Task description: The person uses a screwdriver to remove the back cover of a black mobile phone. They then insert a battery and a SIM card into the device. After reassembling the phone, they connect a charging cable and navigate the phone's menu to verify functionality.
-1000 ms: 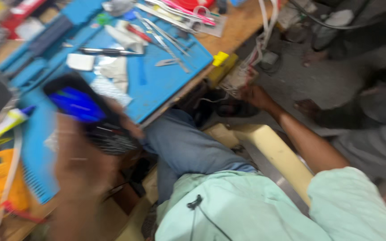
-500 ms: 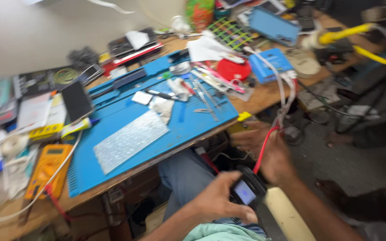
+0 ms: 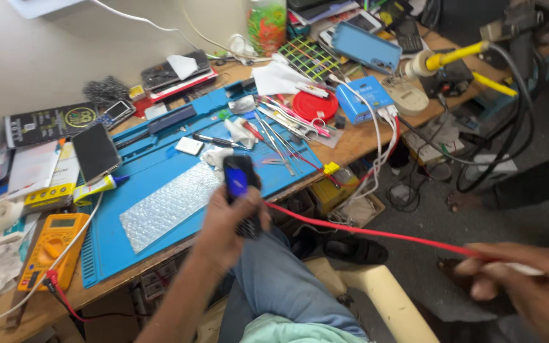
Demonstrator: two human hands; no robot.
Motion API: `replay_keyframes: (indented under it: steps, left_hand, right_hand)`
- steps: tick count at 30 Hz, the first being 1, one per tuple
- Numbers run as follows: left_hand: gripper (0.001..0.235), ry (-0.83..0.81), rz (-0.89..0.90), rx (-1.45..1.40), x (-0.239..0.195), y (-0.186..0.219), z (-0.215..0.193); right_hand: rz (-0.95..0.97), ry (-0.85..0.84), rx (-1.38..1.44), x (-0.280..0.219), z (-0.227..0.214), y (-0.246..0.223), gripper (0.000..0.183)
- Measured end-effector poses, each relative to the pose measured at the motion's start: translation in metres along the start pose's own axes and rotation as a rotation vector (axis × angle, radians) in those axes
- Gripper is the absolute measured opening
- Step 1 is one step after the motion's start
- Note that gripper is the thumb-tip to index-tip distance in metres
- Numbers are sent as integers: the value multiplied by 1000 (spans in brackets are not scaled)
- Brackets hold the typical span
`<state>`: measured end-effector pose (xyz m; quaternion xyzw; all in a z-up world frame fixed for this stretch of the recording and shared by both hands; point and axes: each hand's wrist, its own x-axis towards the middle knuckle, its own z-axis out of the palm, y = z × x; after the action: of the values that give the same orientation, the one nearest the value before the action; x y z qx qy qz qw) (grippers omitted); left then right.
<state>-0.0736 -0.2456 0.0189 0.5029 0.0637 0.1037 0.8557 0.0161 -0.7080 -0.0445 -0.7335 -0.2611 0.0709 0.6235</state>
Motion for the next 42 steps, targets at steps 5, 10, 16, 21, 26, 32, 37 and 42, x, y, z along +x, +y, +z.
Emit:
replay_keyframes:
  steps: [5, 10, 16, 21, 26, 32, 37, 42]
  left_hand:
    - [36, -89, -126, 231, -53, -58, -1]
    - [32, 2, 12, -158, -91, -31, -13]
    - [31, 172, 288, -617, -112, -41, -23]
    - [38, 149, 342, -780, -127, -77, -25]
    - [34, 175, 344, -862, -150, -95, -17]
    - [32, 291, 382, -738, -163, -103, -6]
    - [30, 382, 338, -687, -167, -104, -9]
    - [32, 422, 311, -651, -168, -107, -13]
  right_hand:
    - [-435, 484, 356, 3, -12, 55, 15]
    - [-335, 496, 753, 45, 32, 24, 19]
    - [-76, -180, 97, 43, 218, -24, 18]
    - [-79, -483, 88, 32, 279, -57, 24]
    - [-126, -547, -3, 9, 283, -48, 31]
    - [-138, -584, -30, -1, 283, -41, 33]
    - [-185, -616, 0, -2, 291, -39, 36]
    - [-186, -633, 5, -1, 296, -30, 39]
